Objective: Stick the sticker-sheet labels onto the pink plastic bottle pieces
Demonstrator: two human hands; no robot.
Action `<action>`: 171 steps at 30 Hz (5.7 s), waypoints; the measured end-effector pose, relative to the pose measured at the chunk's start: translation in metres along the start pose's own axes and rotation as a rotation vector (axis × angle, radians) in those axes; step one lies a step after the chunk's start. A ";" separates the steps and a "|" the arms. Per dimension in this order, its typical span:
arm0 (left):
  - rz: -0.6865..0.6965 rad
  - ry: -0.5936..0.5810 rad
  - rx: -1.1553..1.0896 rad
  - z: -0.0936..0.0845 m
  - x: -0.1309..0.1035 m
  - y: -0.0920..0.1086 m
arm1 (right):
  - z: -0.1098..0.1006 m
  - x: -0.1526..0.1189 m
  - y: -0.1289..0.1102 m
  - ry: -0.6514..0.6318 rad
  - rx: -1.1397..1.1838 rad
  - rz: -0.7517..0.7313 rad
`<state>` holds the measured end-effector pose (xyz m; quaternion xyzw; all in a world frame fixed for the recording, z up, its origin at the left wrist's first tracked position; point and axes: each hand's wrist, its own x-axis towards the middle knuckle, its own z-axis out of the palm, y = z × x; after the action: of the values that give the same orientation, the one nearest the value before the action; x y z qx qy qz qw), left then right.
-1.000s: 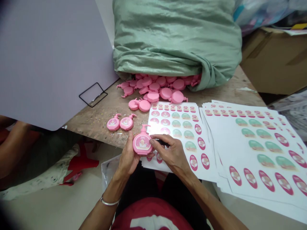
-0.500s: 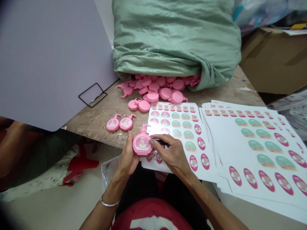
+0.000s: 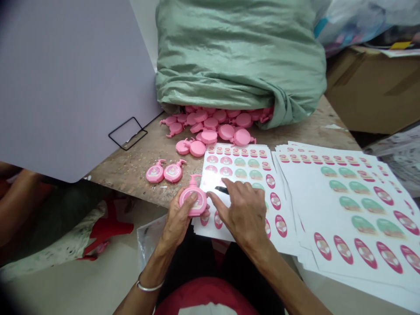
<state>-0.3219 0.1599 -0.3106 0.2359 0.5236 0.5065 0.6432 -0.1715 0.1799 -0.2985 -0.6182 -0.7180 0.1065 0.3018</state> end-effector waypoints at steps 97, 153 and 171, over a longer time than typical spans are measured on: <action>-0.047 -0.193 -0.155 0.027 0.041 -0.001 | -0.011 0.017 0.035 -0.038 0.575 0.232; 0.340 -0.021 0.512 0.012 0.032 -0.003 | -0.003 0.019 0.046 0.057 -0.124 0.024; 0.797 0.536 1.263 -0.047 0.076 0.026 | 0.104 0.159 0.016 -0.261 -0.183 0.115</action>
<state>-0.3797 0.2272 -0.3381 0.5958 0.7250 0.3454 0.0099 -0.2254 0.3577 -0.3420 -0.6639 -0.7213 0.1371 0.1422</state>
